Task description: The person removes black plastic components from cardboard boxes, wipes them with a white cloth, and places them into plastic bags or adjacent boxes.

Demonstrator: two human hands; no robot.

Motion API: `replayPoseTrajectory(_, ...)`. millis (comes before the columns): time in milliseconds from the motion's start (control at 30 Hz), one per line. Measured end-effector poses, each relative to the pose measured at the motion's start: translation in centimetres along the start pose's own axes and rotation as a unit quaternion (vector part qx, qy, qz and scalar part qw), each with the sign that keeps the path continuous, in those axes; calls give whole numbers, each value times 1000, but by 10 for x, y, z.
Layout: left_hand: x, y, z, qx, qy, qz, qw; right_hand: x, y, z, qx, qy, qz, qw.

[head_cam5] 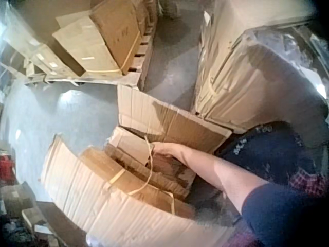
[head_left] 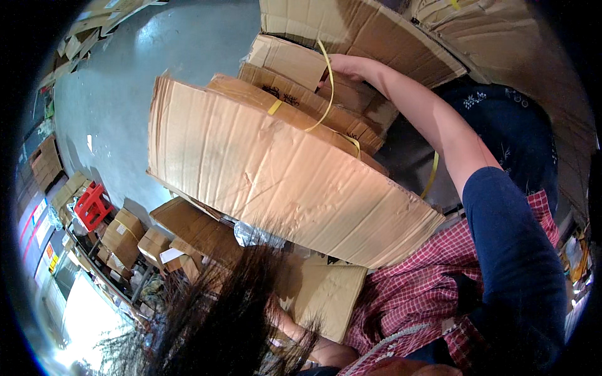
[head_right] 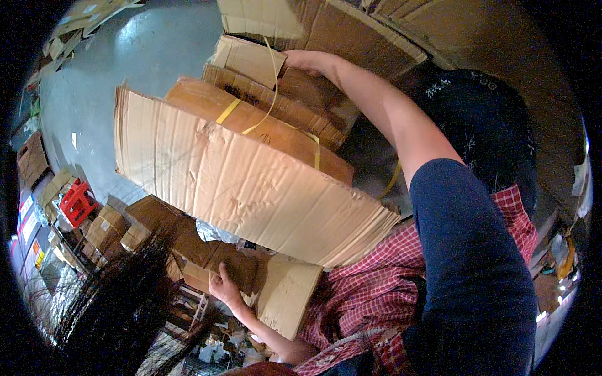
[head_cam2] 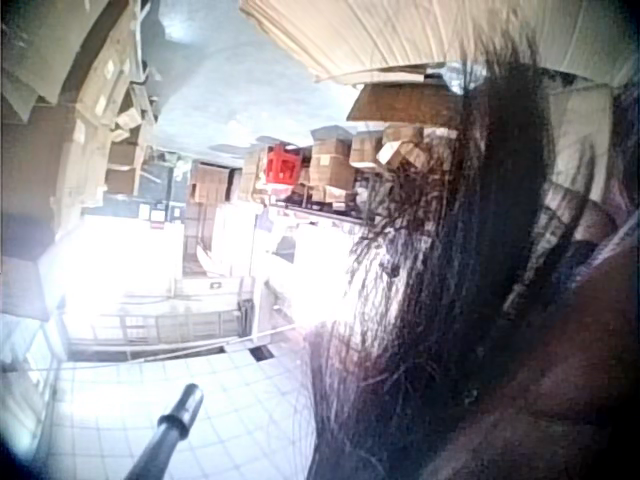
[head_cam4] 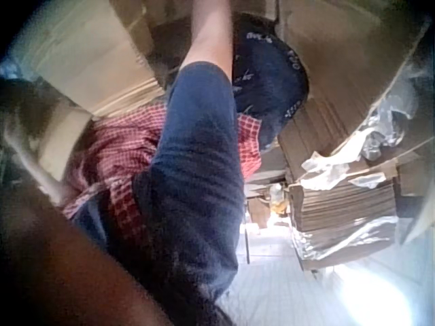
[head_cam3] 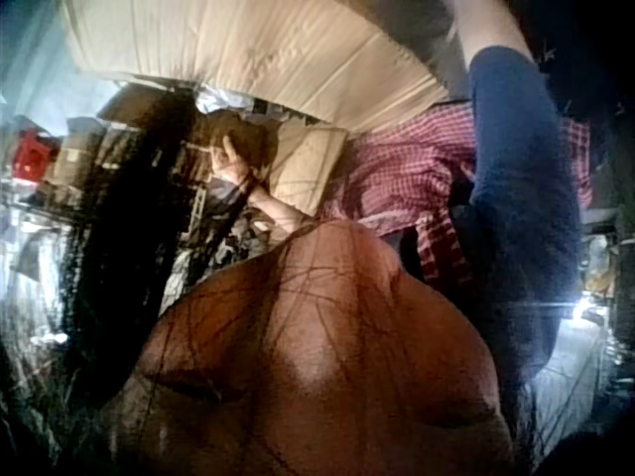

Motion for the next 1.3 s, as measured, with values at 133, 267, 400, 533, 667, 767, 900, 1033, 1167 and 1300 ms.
replayPoseTrajectory(133, 15, -4, 0, 6, -5, -52, 999, -7, 0, 6, -3, -25, -114, 993)
replayPoseTrajectory(267, 14, -6, 0, 11, 16, -34, 999, -23, 8, -10, 64, -96, -164, 980)
replayPoseTrajectory(400, 16, -6, -1, 6, 1, -37, 999, 2, 1, 20, 20, -32, -164, 986)
replayPoseTrajectory(533, 5, 3, 7, -8, 14, 5, 1000, 40, -24, 88, -31, -96, -169, 980)
replayPoseTrajectory(667, -7, -4, -3, 3, -39, -39, 998, -5, 1, 50, -24, -223, -229, 947)
replayPoseTrajectory(767, -19, 4, 5, 3, -17, -48, 999, -9, -3, 51, -6, -292, -232, 928)
replayPoseTrajectory(900, -4, 0, 2, 29, -58, -65, 996, -10, 17, 38, -6, -279, -89, 956)
replayPoseTrajectory(1033, 86, -28, -9, 65, 78, -62, 993, -57, 64, -84, 55, -202, -91, 974)
replayPoseTrajectory(1167, 28, -6, -1, 27, 61, -34, 997, -27, 81, -98, 108, -194, 63, 973)
replayPoseTrajectory(1300, -17, 6, 12, 10, 28, -11, 1000, -18, 107, -105, 73, -67, 78, 992)
Point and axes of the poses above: each hand's wrist, its own z-axis towards the middle knuckle, its own y-axis out of the palm, x = y × z, the point moved 8 cm from there along z, towards the middle knuckle, and after that the axes turned 12 degrees about x, right-handed, at the moved point
